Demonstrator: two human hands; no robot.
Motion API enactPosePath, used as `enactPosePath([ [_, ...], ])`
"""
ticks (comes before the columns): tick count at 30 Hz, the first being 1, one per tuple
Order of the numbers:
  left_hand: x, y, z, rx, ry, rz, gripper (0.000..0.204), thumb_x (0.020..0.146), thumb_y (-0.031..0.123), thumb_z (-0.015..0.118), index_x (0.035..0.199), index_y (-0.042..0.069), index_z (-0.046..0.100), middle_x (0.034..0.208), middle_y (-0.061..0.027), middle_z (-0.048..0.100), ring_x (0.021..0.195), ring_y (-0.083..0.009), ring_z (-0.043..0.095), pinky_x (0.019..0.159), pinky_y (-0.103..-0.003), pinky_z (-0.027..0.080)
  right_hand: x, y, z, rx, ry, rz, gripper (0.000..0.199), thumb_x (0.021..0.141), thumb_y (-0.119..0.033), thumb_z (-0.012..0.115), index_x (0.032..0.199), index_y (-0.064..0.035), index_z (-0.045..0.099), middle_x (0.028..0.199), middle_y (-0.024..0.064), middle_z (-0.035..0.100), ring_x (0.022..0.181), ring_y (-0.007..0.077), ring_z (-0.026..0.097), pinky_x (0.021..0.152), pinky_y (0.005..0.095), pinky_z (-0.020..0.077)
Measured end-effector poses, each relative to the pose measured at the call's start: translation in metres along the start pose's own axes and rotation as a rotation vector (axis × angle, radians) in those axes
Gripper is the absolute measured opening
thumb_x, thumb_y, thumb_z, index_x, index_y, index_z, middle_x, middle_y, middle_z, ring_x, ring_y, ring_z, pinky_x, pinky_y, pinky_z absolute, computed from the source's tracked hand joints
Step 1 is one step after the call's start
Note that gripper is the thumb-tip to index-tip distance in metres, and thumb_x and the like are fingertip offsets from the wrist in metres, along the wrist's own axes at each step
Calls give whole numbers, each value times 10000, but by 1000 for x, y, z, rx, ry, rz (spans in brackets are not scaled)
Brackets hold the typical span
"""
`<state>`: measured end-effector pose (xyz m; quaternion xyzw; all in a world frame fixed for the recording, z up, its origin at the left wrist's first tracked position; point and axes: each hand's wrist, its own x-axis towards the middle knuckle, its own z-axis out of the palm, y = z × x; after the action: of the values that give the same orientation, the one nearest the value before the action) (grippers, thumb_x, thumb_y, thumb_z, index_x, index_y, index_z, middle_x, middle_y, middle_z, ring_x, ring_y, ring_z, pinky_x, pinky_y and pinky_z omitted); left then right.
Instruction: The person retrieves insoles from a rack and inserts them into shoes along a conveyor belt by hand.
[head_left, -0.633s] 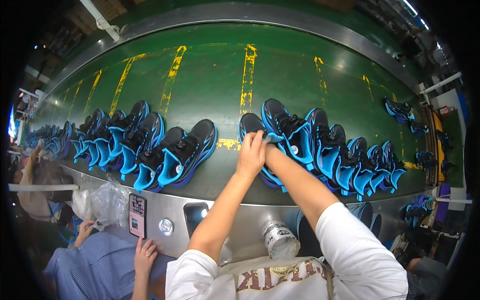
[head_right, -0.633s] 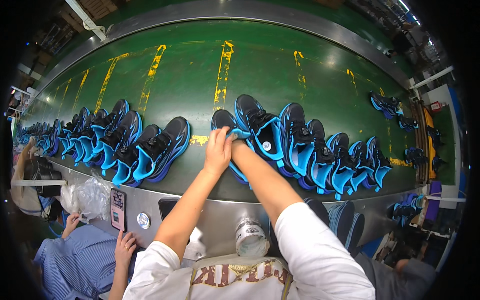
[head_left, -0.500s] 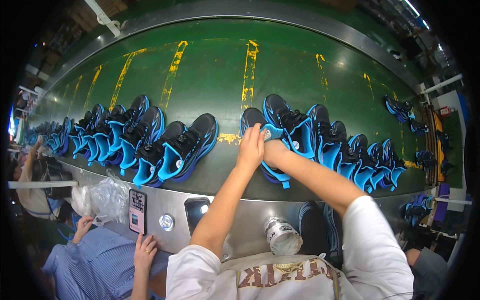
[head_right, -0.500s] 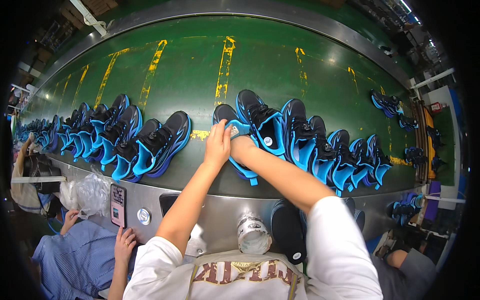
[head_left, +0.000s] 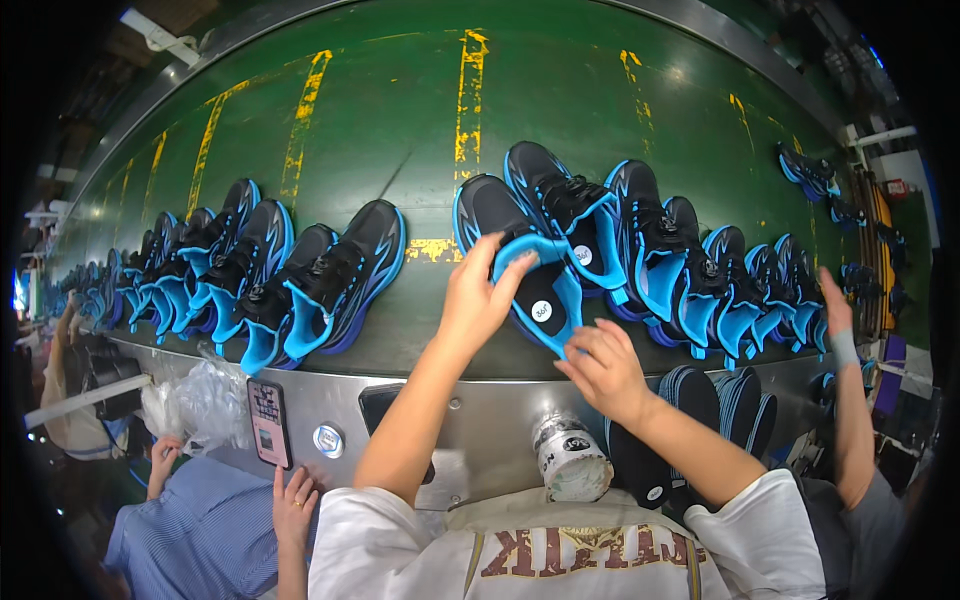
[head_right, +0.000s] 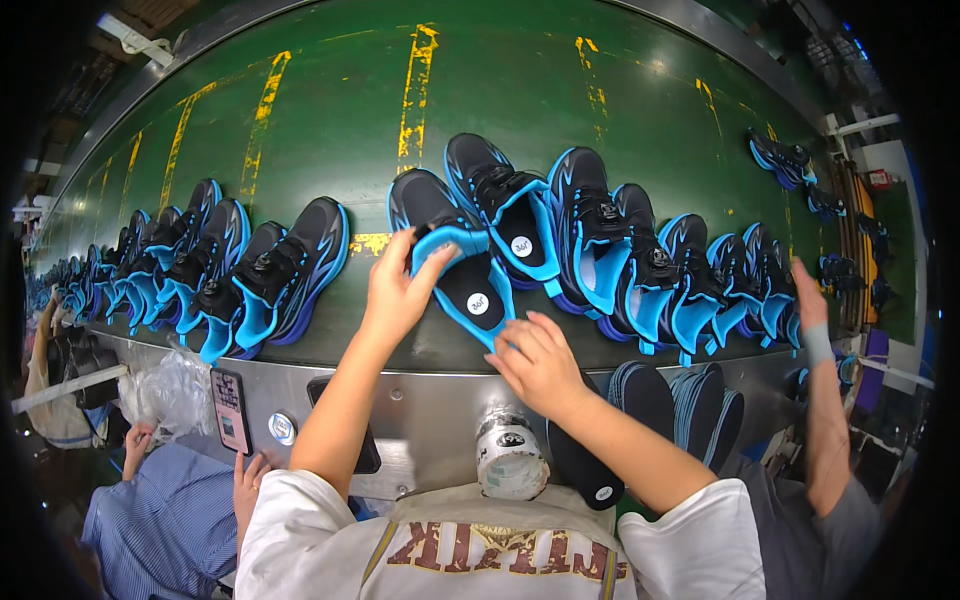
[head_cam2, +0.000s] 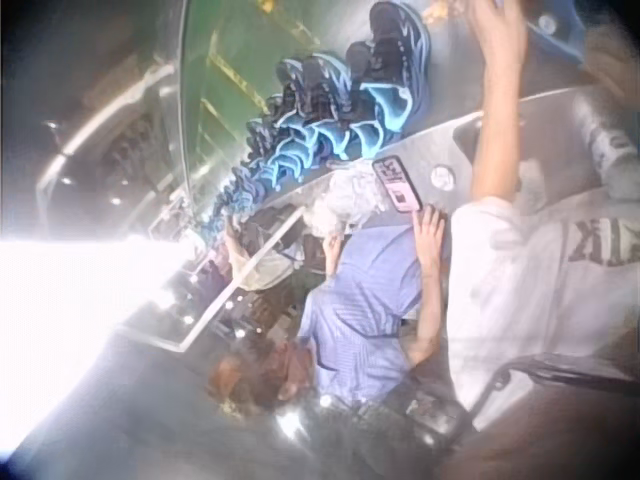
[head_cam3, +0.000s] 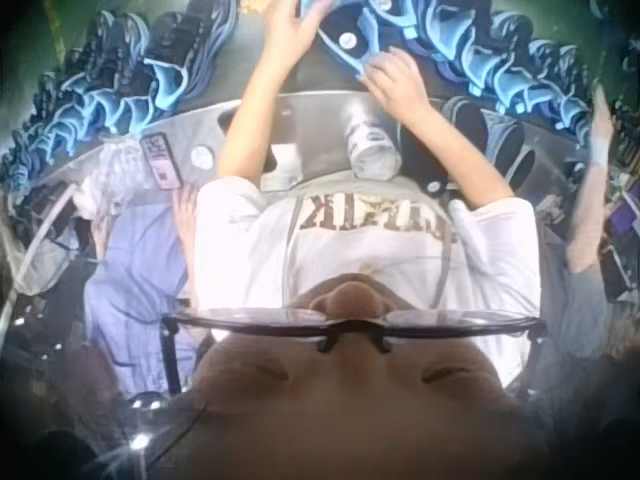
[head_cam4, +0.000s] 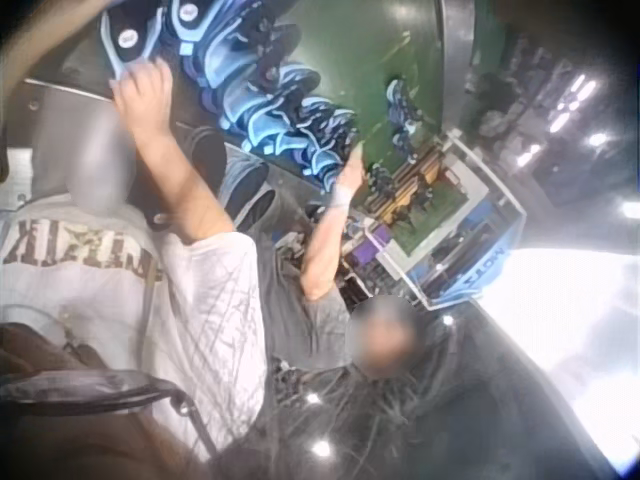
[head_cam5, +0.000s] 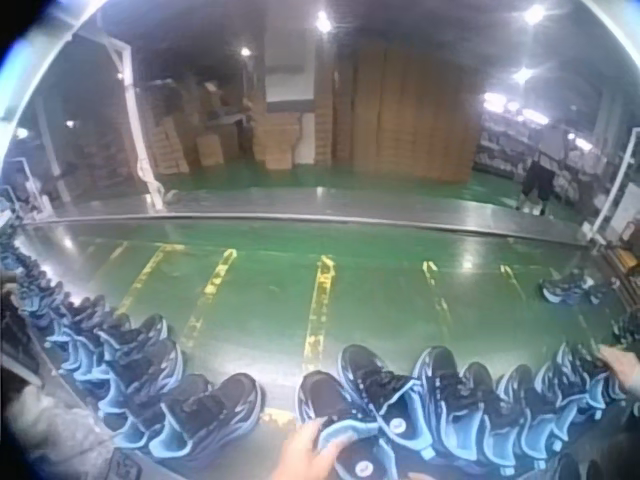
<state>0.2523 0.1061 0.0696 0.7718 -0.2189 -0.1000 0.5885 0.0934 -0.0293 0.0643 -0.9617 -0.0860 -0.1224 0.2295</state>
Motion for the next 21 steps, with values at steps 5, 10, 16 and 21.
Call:
enactPosePath([
  [5,-13,4,-4,102,-6,33,273,827,148,570,1029,-26,514,878,-176,597,770,-236,606,680,-303,466,-1,-6,-3,-12,-37,28,174,735,-158,619,850,-34,576,933,67,556,975,215,520,912,415,347],
  [10,27,-14,-13,382,-56,-184,339,810,230,573,1009,-29,482,849,-216,571,785,-373,560,697,-394,442,66,-9,5,-99,-443,144,291,705,-181,551,918,12,597,890,118,611,942,256,548,1010,476,198],
  [16,53,55,31,621,-108,340,698,627,259,718,1193,30,380,1146,-196,424,1036,-361,438,889,-399,363,110,-2,8,-85,-1058,292,369,676,-188,545,952,54,584,888,146,622,967,265,561,1029,525,91],
  [21,101,31,43,455,-196,221,362,786,204,602,1060,-14,511,874,-179,577,817,-318,572,716,-351,449,57,5,14,-14,-346,120,424,691,-195,568,1057,12,511,972,138,573,992,273,522,1005,511,191],
])
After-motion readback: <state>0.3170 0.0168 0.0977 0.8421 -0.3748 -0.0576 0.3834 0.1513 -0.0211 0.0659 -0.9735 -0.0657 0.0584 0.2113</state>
